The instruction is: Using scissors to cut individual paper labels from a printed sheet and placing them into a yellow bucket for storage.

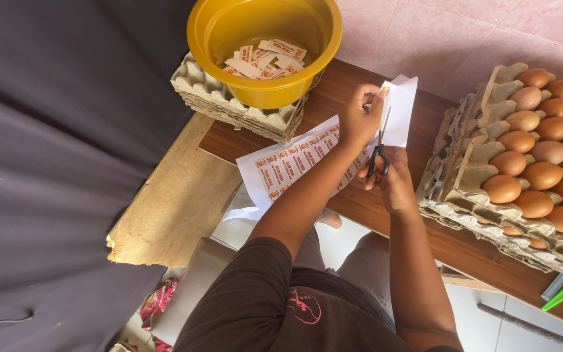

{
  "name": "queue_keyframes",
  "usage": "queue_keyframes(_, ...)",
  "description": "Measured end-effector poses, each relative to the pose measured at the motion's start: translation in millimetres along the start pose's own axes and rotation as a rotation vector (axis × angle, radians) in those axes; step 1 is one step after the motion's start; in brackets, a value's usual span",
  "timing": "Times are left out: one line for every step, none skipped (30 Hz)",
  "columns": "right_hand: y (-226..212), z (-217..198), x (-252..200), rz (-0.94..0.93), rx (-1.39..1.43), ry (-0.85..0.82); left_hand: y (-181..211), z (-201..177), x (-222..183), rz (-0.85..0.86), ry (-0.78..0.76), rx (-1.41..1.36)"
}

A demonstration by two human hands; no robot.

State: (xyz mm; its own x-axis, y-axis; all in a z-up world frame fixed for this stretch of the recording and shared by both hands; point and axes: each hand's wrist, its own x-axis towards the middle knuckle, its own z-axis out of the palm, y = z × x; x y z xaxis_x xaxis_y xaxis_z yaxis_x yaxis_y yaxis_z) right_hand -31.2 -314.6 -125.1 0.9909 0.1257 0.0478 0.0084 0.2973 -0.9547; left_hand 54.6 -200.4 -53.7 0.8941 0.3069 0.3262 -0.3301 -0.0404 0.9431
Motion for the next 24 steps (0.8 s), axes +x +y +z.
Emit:
queue_keyframes(-8, 6, -4, 0.001, 0.0, -0.001, -1, 1, 0, 0.0, 0.001, 0.0)
queue_keyframes(-16, 12, -8, -0.008, 0.014, -0.012, -2, 2, -1, -0.015, 0.011, -0.007)
queue_keyframes(-24, 19, -12, -0.018, 0.03, -0.022, -4, 3, -1, -0.03, 0.02, -0.015)
queue_keyframes(-13, 9, -7, -0.017, 0.03, -0.022, -5, 4, 0, -0.03, 0.02, -0.014)
queue_keyframes(-1, -1, -3, -0.018, 0.042, -0.031, -7, 5, -1, -0.028, 0.013, -0.005)
queue_keyframes(10, -10, 1, -0.018, 0.054, -0.041, -8, 7, -1, -0.025, 0.005, 0.004)
queue_keyframes(10, -11, 2, -0.017, 0.056, -0.037, -8, 7, -2, -0.026, 0.001, 0.006)
queue_keyframes(11, -12, 2, -0.024, 0.048, -0.033, -7, 8, -2, -0.028, 0.004, 0.007)
queue_keyframes(11, -12, 2, -0.031, 0.04, -0.029, -6, 8, -3, -0.03, 0.007, 0.007)
queue_keyframes(11, -12, 1, -0.032, 0.042, -0.025, -6, 9, -4, -0.031, 0.002, 0.007)
queue_keyframes(11, -12, 2, -0.035, 0.04, -0.032, -5, 9, -4, -0.032, 0.004, 0.031)
queue_keyframes(11, -12, 2, -0.038, 0.039, -0.038, -4, 9, -4, -0.032, 0.005, 0.055)
queue_keyframes(9, -11, 1, -0.038, 0.039, -0.038, -5, 9, -5, -0.033, 0.005, 0.056)
queue_keyframes(7, -9, 0, -0.039, 0.039, -0.036, -6, 8, -5, -0.03, 0.0, 0.039)
queue_keyframes(5, -7, 0, -0.041, 0.039, -0.036, -7, 8, -4, -0.026, -0.004, 0.022)
queue_keyframes(4, -5, -1, -0.041, 0.038, -0.037, -7, 8, -4, -0.026, -0.003, 0.022)
queue_keyframes(3, -5, -1, -0.04, 0.037, -0.037, -8, 8, -3, -0.028, 0.0, 0.028)
queue_keyframes(2, -4, -2, -0.039, 0.035, -0.037, -8, 8, -3, -0.031, 0.003, 0.034)
queue_keyframes(3, -4, -2, -0.038, 0.034, -0.038, -8, 8, -3, -0.031, 0.004, 0.034)
queue_keyframes(4, -4, -1, -0.041, 0.039, -0.038, -8, 8, -3, -0.043, 0.006, 0.029)
queue_keyframes(5, -5, -1, -0.044, 0.043, -0.039, -8, 8, -4, -0.054, 0.009, 0.024)
queue_keyframes(1, -2, -2, -0.044, 0.042, -0.04, -8, 8, -4, -0.054, 0.01, 0.023)
queue_keyframes(-3, 2, -4, -0.045, 0.045, -0.041, -8, 8, -4, -0.067, 0.009, 0.018)
queue_keyframes(-7, 5, -5, -0.045, 0.047, -0.042, -9, 8, -4, -0.081, 0.008, 0.012)
